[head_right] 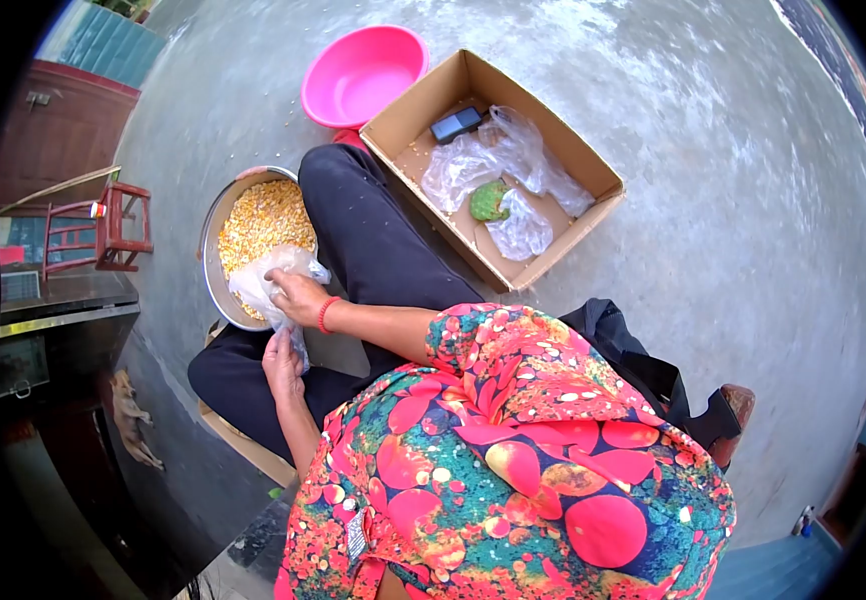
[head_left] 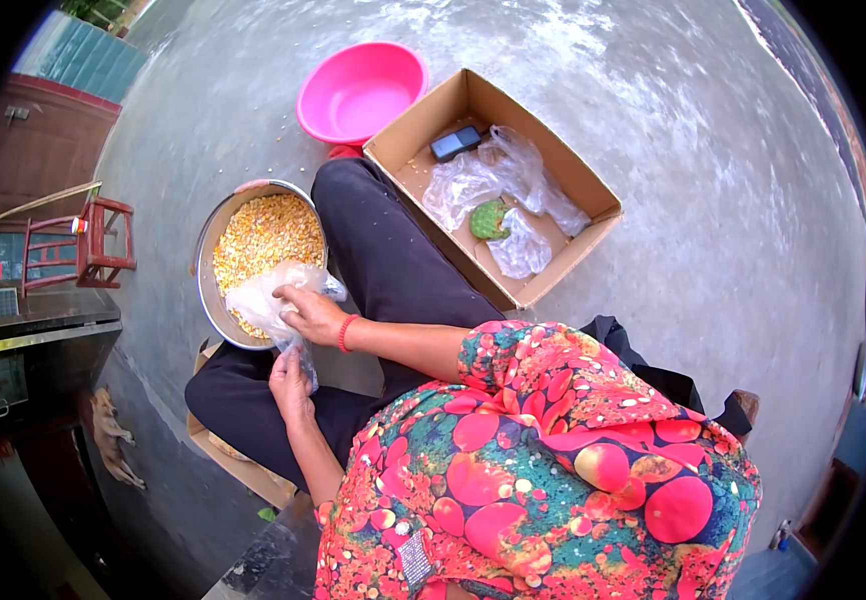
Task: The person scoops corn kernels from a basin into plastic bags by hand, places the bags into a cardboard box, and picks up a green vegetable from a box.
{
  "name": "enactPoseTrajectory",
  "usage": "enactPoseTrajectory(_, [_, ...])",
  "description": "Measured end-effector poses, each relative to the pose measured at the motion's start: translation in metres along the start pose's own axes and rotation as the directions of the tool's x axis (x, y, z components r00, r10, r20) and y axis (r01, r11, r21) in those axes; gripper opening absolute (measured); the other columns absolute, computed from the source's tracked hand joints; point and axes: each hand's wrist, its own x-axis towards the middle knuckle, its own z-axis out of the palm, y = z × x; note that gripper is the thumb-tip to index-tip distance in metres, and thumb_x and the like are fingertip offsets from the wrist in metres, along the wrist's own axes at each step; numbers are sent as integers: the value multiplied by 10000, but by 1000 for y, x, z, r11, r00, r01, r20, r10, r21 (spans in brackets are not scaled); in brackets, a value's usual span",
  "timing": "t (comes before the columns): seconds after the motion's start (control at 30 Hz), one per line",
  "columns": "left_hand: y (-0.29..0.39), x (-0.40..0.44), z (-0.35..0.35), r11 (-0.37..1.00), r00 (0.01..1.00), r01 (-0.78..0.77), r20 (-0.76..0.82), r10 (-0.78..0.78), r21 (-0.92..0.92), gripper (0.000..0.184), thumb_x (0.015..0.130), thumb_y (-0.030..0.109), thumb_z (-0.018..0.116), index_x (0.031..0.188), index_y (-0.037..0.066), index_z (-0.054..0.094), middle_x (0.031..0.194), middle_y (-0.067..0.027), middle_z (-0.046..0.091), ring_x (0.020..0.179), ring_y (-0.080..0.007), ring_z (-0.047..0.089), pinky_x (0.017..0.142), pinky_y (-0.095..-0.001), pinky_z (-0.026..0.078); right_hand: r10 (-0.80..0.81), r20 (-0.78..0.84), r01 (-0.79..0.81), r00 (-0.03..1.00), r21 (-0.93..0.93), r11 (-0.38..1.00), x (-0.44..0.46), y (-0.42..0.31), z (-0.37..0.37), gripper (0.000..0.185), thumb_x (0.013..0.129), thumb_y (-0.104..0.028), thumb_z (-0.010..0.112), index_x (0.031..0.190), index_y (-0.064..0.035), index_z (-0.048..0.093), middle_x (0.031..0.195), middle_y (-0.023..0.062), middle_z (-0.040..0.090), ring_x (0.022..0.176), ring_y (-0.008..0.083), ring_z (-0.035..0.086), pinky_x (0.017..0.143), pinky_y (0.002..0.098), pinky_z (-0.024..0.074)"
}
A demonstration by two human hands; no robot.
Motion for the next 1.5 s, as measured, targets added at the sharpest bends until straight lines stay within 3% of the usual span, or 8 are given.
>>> enactPoseTrajectory(0.1, [2,-1,2,1000,999,7,-33,-6,18,283,793,120,605,1034,-3,523,780,-7,554,460,4,392,356,-151,271,-3,-22,4,1000,61,998,0,-1,2,300,793,-165,477,1056,-21,478,970,211,554,924,344,531,816,386,403])
enactPoseTrajectory(0.3, [-3,2,22,873,870,-476,-86,485,103,367,783,85,613,1107,-30,485,921,-48,566,689,-57,510,611,-173,411,-3,1,2,1000,108,994,2,-6,-4,231,810,-200,459,905,-10,550,831,193,581,809,325,562,720,387,424])
enactPoseTrajectory(0.53, [2,-7,16,962,987,-156,67,144,223,203,838,131,548,988,-4,566,711,4,522,523,-14,423,418,-142,294,17,-3,-17,1000,136,991,0,-11,-8,210,784,-198,480,852,-21,570,785,186,587,763,325,570,680,390,434])
enactPoseTrajectory(0.77, [37,-25,20,818,979,-114,74,187,-564,105,890,147,429,926,94,512,686,-19,527,413,-42,356,339,-151,215,20,50,-27,999,146,989,5,2,-10,137,777,-97,515,884,-35,573,792,142,599,730,218,588,663,319,452])
enactPoseTrajectory(1.0, [27,-18,4,705,989,123,148,-25,-699,91,834,191,470,900,147,513,668,47,484,400,-39,275,342,-165,184,79,51,-79,996,-10,997,7,-9,-22,480,746,-30,505,1205,-78,375,890,101,566,686,152,556,626,284,455])
enactPoseTrajectory(1.13, [27,-23,26,932,930,-360,99,355,41,174,765,106,605,925,40,586,731,36,560,600,-21,479,511,-181,369,147,-7,-139,989,283,949,16,-21,-31,501,770,1,473,1247,-81,343,720,63,558,522,92,519,487,225,442])
enactPoseTrajectory(1.17, [17,-19,25,975,976,-213,69,209,62,139,804,141,583,881,31,618,751,30,583,682,-35,515,610,-189,398,168,26,-165,985,382,909,18,-31,-35,499,795,15,442,1267,-98,328,741,57,574,522,73,512,467,199,434])
enactPoseTrajectory(1.5, [85,2,21,838,975,-80,131,177,-539,320,902,299,388,1015,54,559,879,-24,584,789,-106,539,682,-266,435,-485,308,500,818,36,866,29,-123,-47,363,735,76,491,1081,-31,503,1050,134,517,971,249,507,786,310,407])
